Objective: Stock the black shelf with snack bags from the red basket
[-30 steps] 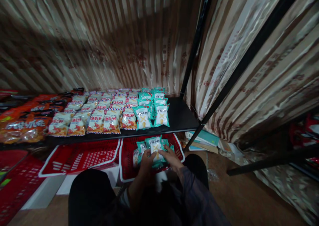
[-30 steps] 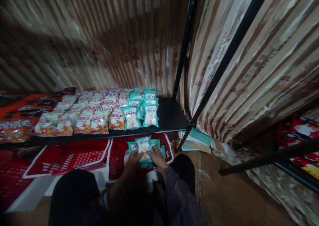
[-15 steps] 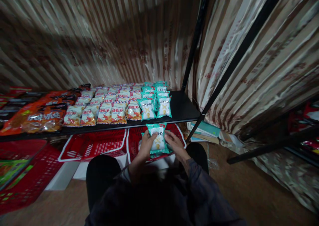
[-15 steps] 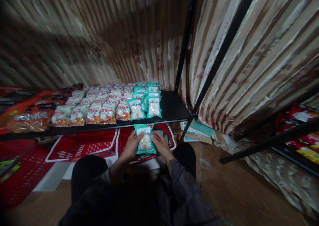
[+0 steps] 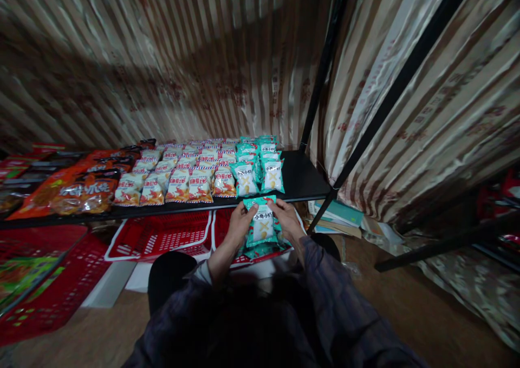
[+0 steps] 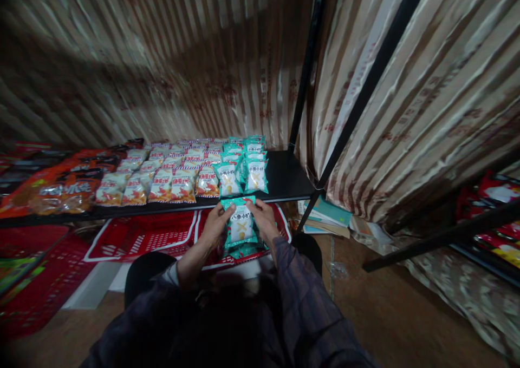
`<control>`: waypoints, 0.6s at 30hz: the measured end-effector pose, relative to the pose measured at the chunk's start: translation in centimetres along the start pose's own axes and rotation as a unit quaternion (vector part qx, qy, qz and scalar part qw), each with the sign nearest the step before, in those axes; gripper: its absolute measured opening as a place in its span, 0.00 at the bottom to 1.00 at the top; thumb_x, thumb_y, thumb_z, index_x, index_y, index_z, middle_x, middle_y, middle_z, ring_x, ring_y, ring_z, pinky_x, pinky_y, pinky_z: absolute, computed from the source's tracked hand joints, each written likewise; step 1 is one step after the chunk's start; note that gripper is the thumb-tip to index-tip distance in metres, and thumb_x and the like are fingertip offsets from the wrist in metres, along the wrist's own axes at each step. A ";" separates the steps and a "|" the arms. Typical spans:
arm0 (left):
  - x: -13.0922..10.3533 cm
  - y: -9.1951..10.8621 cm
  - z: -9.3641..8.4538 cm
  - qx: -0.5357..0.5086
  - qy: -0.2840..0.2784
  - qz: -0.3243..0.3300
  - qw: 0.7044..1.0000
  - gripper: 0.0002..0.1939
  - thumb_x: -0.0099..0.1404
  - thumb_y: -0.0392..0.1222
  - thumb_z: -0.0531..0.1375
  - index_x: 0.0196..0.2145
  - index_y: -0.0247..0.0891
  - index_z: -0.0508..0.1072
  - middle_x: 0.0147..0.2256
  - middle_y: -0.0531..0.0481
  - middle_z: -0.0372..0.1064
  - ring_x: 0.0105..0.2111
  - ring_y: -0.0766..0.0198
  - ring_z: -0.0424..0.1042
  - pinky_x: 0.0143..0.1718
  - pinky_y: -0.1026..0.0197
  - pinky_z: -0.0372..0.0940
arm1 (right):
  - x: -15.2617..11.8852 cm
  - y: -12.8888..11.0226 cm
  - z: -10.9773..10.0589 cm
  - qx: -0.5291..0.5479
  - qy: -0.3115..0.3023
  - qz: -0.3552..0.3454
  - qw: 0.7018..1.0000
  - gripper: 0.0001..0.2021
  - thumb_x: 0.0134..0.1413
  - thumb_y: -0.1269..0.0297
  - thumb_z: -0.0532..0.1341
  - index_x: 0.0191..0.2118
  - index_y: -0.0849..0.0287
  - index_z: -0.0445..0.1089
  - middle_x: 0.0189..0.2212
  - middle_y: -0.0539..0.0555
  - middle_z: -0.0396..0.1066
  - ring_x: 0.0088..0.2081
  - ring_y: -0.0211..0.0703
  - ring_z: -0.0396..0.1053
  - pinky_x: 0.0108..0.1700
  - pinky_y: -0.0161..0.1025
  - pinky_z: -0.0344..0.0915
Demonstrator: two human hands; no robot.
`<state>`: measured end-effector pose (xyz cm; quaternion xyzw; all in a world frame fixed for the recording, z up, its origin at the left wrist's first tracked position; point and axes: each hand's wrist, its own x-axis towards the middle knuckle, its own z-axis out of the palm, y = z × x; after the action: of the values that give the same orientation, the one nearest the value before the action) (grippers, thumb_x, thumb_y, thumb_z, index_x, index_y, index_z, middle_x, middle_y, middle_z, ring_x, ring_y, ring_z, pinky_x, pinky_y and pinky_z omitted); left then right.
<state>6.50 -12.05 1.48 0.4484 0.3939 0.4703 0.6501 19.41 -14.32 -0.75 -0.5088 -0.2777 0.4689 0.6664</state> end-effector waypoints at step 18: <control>1.2 0.3 0.8 -0.020 0.049 0.001 0.999 0.20 0.44 0.54 0.69 0.29 0.37 0.73 0.28 0.53 0.71 0.28 0.66 0.69 0.33 0.64 0.65 | 0.7 -0.9 0.7 -0.002 0.076 -0.064 0.995 0.16 0.34 0.51 0.68 0.24 0.60 0.74 0.17 0.45 0.66 0.23 0.34 0.60 0.26 0.33 0.58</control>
<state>7.46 -11.04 1.92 0.4121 0.4148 0.5003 0.6387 19.43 -13.45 0.29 -0.5253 -0.2589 0.3852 0.7132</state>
